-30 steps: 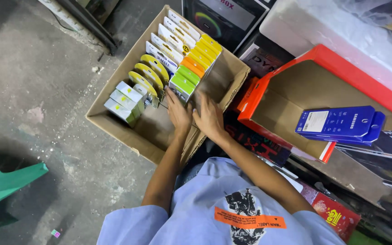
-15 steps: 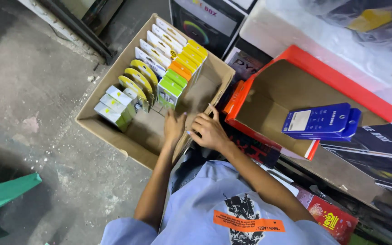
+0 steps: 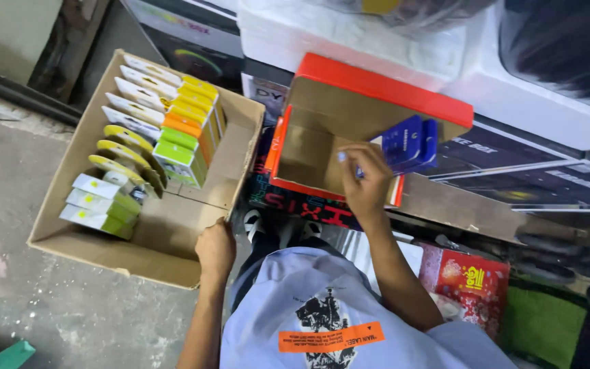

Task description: The person picks packaged phone accessories, including blister-packed chargers, earphones and boxed cables, from a shelf and places them one by one into a large cardboard box, arranging the packages inside. They also move an orange box aside to reach items and handle a blue Samsung box at the end.

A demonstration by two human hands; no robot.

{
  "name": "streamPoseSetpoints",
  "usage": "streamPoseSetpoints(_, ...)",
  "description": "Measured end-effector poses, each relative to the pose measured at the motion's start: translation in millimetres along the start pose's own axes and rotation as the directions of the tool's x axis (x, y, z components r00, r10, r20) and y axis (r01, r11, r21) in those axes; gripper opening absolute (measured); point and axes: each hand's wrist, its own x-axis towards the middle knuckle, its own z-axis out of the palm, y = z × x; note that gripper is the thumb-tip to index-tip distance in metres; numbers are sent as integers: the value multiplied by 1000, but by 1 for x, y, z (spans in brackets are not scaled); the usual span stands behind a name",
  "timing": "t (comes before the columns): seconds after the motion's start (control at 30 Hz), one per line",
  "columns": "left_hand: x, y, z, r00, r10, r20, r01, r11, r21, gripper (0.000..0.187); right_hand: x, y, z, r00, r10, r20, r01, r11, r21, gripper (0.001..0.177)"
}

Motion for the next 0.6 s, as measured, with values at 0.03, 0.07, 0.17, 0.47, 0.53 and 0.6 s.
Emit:
streamPoseSetpoints(0.03, 1, 2, 0, 1000, 8, 1, -8, 1000, -3, 23, 1, 4, -11, 1000, -1, -5, 1, 1000, -7, 3)
streamPoseSetpoints(0.07, 1, 2, -1, 1000, -2, 2, 2, 1000, 14, 23, 2, 8, -21, 997, -14, -73, 11, 999, -41, 3)
streamPoseSetpoints(0.17, 0, 10, -1, 1000, -15, 3, 15, 999, 33, 24, 0, 25, -45, 984, -12, -180, -17, 987, -159, 5)
streamPoseSetpoints(0.47, -3, 23, -17, 999, -40, -6, 40, 999, 18, 23, -5, 55, -64, 952, 102, -288, -245, 819, -519, 29)
streamPoseSetpoints(0.53, -5, 33, -28, 998, -64, 9, 64, 998, 8, 25, -9, 64, -61, 952, 111, -286, -252, 816, -521, 25)
streamPoseSetpoints(0.6, -5, 44, -33, 991, -21, -134, 1, 989, -147, 49, -14, 72, -56, 959, 89, -270, -222, 828, -515, 24)
